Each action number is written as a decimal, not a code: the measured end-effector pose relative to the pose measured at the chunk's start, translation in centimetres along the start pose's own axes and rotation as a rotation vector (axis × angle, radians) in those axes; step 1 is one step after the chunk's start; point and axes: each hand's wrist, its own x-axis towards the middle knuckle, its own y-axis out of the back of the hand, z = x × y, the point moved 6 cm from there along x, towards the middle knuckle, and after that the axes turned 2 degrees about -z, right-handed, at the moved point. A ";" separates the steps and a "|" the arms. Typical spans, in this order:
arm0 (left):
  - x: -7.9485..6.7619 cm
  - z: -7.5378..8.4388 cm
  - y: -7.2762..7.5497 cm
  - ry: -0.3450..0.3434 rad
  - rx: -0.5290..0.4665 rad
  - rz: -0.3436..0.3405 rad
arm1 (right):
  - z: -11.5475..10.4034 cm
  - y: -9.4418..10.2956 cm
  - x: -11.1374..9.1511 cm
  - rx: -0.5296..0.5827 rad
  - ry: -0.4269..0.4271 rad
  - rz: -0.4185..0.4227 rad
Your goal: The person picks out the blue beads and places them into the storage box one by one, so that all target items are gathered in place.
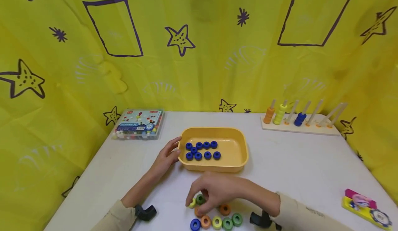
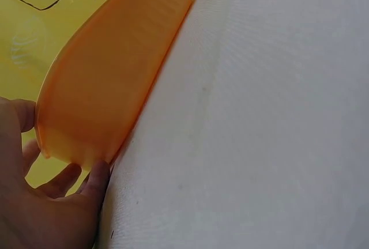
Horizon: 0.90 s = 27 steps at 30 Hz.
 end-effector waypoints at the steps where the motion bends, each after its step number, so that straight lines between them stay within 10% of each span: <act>1: 0.0 0.0 0.0 0.004 0.004 0.002 | -0.2 -0.9 -0.2 0.004 0.016 -0.017; 16: 0.9 -2.6 0.7 0.024 0.021 0.032 | -0.5 -4.8 -0.6 -0.113 0.127 0.000; 27: 0.9 -2.6 0.7 -0.005 0.028 0.045 | -0.4 -3.3 -0.5 -0.014 0.056 0.032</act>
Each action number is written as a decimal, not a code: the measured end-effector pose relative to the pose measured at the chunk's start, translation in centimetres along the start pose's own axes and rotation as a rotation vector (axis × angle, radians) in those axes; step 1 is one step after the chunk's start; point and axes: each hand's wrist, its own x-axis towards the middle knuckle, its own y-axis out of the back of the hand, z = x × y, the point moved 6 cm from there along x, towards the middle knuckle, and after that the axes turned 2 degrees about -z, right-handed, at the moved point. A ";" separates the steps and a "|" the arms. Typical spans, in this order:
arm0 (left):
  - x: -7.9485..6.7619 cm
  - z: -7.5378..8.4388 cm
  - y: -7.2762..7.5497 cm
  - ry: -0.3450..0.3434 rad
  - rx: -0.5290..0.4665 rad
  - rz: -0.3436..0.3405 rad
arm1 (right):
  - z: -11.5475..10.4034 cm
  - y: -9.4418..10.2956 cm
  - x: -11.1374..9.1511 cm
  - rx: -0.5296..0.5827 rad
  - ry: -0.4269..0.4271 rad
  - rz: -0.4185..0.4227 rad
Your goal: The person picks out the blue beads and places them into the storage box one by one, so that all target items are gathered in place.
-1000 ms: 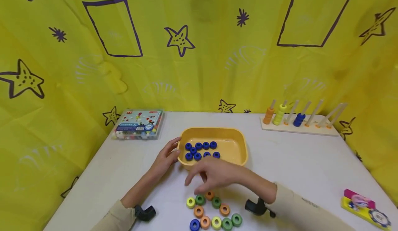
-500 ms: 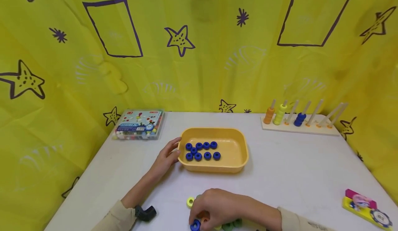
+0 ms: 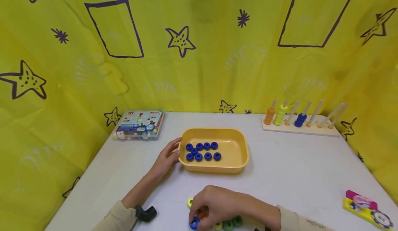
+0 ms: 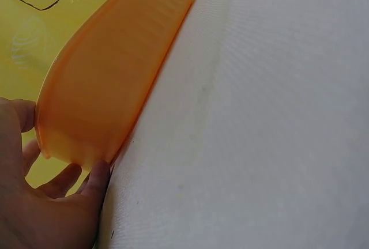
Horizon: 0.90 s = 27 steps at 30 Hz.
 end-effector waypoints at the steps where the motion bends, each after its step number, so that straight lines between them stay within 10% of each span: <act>1: 0.0 0.0 0.0 0.000 -0.001 0.000 | 0.0 0.7 0.0 0.018 -0.024 0.012; 13: 0.1 -0.3 0.0 0.000 0.005 -0.004 | 5.9 12.7 -1.7 -0.062 -0.280 0.349; 27: 0.2 -0.2 0.0 0.010 0.010 -0.002 | 13.9 13.6 -3.2 -0.025 -0.454 0.313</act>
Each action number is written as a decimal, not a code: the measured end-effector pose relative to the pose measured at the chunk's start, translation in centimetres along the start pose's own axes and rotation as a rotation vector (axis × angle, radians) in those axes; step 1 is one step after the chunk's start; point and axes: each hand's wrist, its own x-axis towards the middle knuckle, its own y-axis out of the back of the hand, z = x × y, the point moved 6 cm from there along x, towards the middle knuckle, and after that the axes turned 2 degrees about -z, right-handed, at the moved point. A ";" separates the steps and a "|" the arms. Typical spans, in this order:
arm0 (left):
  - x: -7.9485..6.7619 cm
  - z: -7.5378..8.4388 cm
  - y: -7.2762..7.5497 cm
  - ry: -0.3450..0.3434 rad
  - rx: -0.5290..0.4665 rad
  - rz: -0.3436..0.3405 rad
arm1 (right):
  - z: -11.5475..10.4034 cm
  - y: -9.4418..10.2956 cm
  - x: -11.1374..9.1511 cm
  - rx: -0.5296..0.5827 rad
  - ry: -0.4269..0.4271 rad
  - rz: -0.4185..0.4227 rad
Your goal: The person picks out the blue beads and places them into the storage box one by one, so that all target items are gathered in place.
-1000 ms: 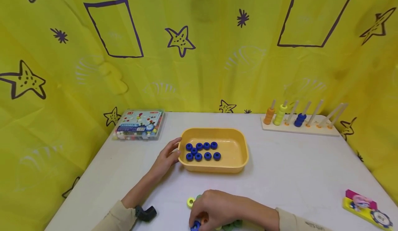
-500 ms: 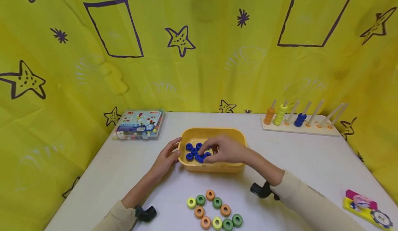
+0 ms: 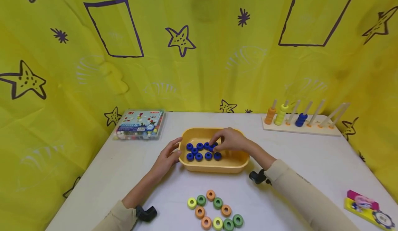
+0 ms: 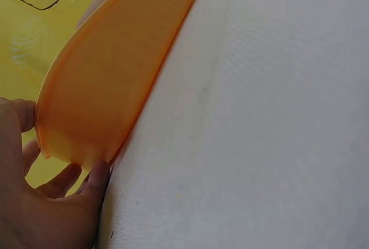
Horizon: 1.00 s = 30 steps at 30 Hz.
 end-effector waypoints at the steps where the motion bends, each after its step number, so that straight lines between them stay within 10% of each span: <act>1: 0.0 0.0 0.0 0.001 0.001 -0.003 | 0.1 -0.1 0.1 -0.012 -0.007 -0.002; 12: -1.0 2.9 -0.5 -0.002 0.000 -0.040 | 0.2 -0.3 0.3 -0.093 -0.038 -0.025; 30: -0.9 2.9 -0.6 -0.002 -0.007 -0.053 | 0.7 -0.3 0.1 -0.089 -0.046 0.002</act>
